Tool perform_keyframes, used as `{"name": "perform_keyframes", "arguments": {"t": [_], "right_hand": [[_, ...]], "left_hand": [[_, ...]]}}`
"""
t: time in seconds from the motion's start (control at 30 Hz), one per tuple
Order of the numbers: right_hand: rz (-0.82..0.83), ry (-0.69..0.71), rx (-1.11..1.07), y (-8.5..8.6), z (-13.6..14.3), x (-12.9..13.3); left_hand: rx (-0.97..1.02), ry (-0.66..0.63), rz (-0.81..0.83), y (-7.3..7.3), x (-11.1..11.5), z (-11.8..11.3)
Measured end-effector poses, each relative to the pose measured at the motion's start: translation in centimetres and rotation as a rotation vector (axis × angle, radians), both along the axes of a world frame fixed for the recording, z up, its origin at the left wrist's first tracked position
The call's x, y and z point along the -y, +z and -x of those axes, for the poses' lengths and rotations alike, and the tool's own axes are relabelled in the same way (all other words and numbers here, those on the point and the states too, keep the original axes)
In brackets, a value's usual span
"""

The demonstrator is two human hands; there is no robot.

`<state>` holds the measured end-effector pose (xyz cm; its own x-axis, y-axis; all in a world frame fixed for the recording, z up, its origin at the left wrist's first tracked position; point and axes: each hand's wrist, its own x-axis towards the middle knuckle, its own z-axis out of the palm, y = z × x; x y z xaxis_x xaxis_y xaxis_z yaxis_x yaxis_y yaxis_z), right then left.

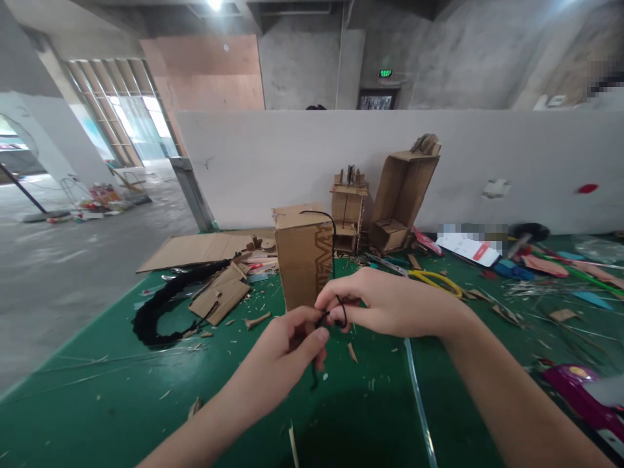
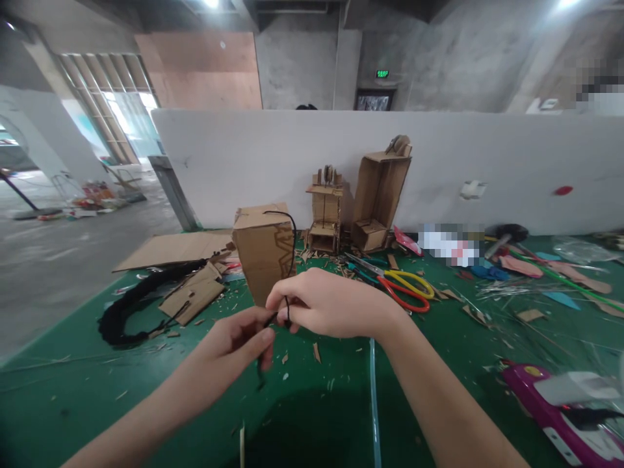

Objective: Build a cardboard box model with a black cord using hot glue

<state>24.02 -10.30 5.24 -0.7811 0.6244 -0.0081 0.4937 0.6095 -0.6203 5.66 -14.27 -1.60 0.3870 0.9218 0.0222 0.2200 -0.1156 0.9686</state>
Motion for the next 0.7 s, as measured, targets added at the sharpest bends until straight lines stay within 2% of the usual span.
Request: {"name": "perform_keyframes", "arguments": {"t": [0.1,0.27,0.5,0.57,0.7], "right_hand": [[0.019,-0.046,-0.045,0.0,-0.4,-0.3],[-0.020,-0.278,-0.118,0.0,-2.1,-1.5],[-0.286,-0.583,-0.102,-1.5,-1.9,-3.3],[-0.357,-0.618,-0.086,-1.8,-1.8,-3.6],[-0.378,-0.582,-0.007,-2.2,-2.4,-3.8]], "left_hand": [[-0.002,0.100,0.033,-1.1,-0.1,0.1],[-0.127,0.216,-0.003,-2.6,1.2,2.0],[-0.213,0.290,-0.008,-4.8,3.0,3.8],[-0.212,0.314,-0.012,-5.1,3.3,4.0],[-0.255,0.318,-0.032,-5.2,4.2,4.7]]}}
